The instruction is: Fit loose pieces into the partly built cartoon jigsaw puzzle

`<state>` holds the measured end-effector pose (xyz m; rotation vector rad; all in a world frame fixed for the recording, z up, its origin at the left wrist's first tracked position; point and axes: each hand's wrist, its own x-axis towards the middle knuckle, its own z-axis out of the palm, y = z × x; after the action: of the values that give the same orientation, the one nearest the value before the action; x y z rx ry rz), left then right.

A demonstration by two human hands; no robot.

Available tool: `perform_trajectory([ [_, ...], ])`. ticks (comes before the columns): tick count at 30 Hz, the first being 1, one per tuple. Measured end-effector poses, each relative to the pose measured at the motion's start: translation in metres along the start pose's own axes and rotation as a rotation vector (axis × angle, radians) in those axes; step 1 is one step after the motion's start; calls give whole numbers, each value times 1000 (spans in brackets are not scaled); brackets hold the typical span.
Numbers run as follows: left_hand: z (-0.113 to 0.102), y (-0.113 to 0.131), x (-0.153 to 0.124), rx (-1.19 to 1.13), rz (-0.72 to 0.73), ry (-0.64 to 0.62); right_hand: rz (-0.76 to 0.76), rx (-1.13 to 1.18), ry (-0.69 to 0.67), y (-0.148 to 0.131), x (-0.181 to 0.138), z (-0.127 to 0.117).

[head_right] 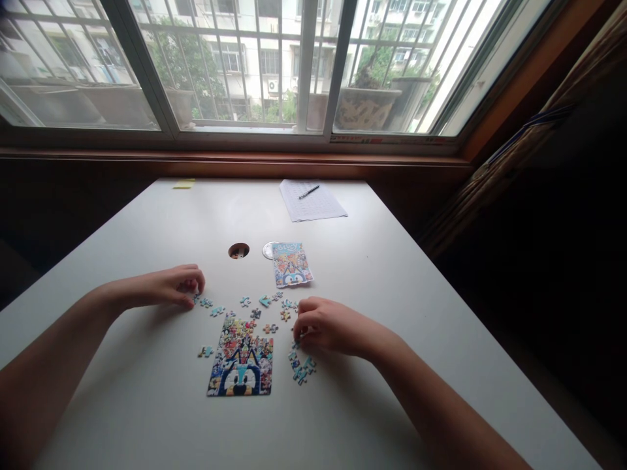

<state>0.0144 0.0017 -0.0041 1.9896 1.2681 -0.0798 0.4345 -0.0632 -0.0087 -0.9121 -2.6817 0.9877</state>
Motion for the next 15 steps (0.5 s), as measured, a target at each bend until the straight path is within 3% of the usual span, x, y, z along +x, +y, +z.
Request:
perform_trajectory([
  [7, 0, -4, 1, 0, 13, -7, 68, 26, -39, -5, -4, -8],
  [15, 1, -4, 1, -8, -9, -5, 116, 12, -185, -26, -10, -12],
])
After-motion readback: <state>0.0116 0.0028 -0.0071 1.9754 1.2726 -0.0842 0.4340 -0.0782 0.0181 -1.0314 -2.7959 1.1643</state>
